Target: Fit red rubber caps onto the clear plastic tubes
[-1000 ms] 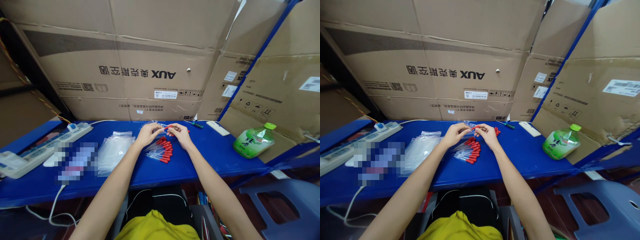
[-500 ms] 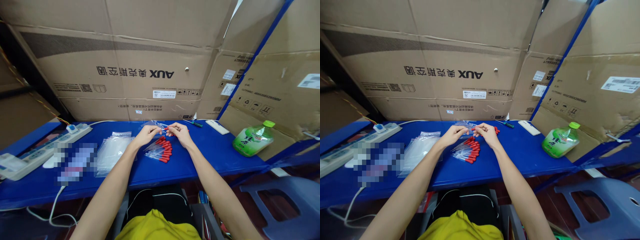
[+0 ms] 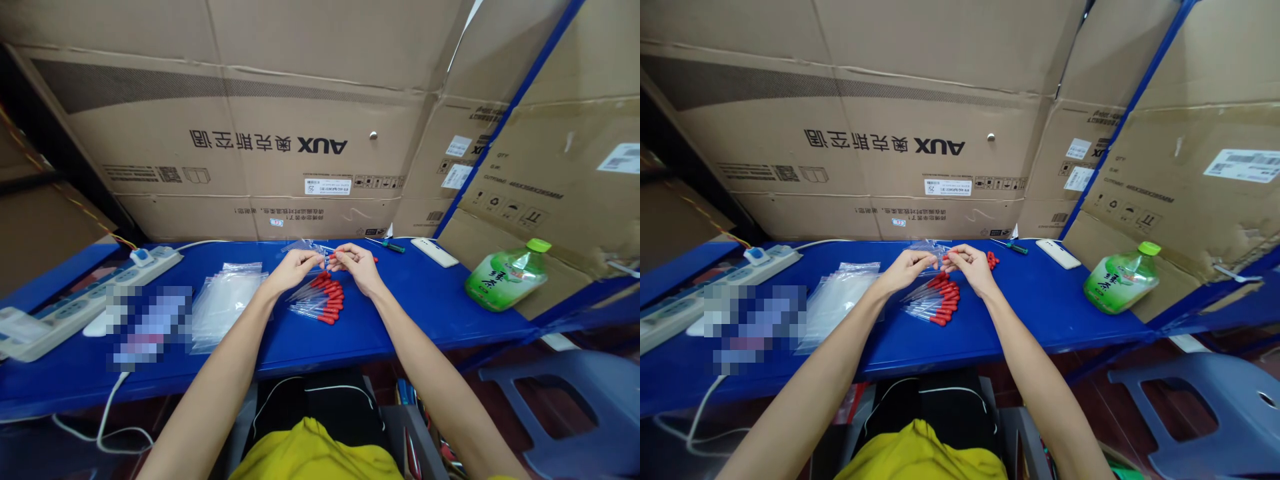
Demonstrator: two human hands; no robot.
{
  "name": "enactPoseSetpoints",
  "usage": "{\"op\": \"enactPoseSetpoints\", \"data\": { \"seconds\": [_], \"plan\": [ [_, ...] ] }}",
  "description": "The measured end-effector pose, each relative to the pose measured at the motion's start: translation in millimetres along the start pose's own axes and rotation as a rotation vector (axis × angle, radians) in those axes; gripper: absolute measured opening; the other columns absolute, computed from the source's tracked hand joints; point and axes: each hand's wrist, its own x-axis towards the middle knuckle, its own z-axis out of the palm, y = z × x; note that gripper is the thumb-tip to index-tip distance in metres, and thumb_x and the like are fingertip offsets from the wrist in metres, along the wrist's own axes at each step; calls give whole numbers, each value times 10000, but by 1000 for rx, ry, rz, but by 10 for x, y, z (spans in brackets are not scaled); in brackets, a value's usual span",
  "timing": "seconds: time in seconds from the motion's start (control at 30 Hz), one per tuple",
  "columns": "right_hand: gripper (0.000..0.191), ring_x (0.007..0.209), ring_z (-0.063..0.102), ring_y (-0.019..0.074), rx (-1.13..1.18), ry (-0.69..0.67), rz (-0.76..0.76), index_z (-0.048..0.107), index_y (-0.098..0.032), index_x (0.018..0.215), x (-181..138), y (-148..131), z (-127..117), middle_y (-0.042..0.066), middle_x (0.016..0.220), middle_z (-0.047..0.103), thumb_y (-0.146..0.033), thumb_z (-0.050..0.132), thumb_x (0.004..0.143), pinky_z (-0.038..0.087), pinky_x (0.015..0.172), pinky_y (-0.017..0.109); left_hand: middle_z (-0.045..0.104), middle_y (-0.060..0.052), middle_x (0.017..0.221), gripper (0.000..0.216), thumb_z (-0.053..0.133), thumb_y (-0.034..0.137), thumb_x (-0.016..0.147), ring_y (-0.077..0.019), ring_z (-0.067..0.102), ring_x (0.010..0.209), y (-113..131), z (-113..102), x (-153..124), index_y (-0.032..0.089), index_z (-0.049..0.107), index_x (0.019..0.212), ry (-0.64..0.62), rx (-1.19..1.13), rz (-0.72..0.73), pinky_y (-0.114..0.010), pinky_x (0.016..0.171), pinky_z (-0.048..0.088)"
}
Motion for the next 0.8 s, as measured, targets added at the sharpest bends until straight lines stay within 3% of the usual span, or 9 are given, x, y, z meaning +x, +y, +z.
{"op": "enactPoseSetpoints", "data": {
  "seconds": [0.2, 0.33, 0.8],
  "plan": [
    [366, 681, 750, 207, -61, -24, -55, 748, -204, 884, -9, -32, 2, 40, 752, 779, -520, 855, 735, 619, 697, 345, 452, 27, 557, 487, 546, 561, 969, -108, 383, 541, -6, 13, -6, 127, 673, 785, -34, -172, -67, -243, 544, 325],
    [353, 648, 747, 218, -37, 12, -66, 759, -200, 831, -17, -21, 20, 46, 733, 780, -515, 867, 714, 630, 665, 359, 324, 61, 535, 484, 571, 575, 955, -84, 243, 497, -32, 27, -17, 131, 667, 790, -44, -224, -97, -238, 487, 220],
    [340, 666, 746, 220, -33, 35, -94, 789, -216, 880, -26, 77, 32, 40, 770, 783, -508, 857, 721, 649, 705, 386, 292, 72, 512, 485, 596, 591, 936, -73, 186, 476, -6, 98, -13, 135, 645, 777, -29, -292, -127, -249, 479, 155]
  ]
}}
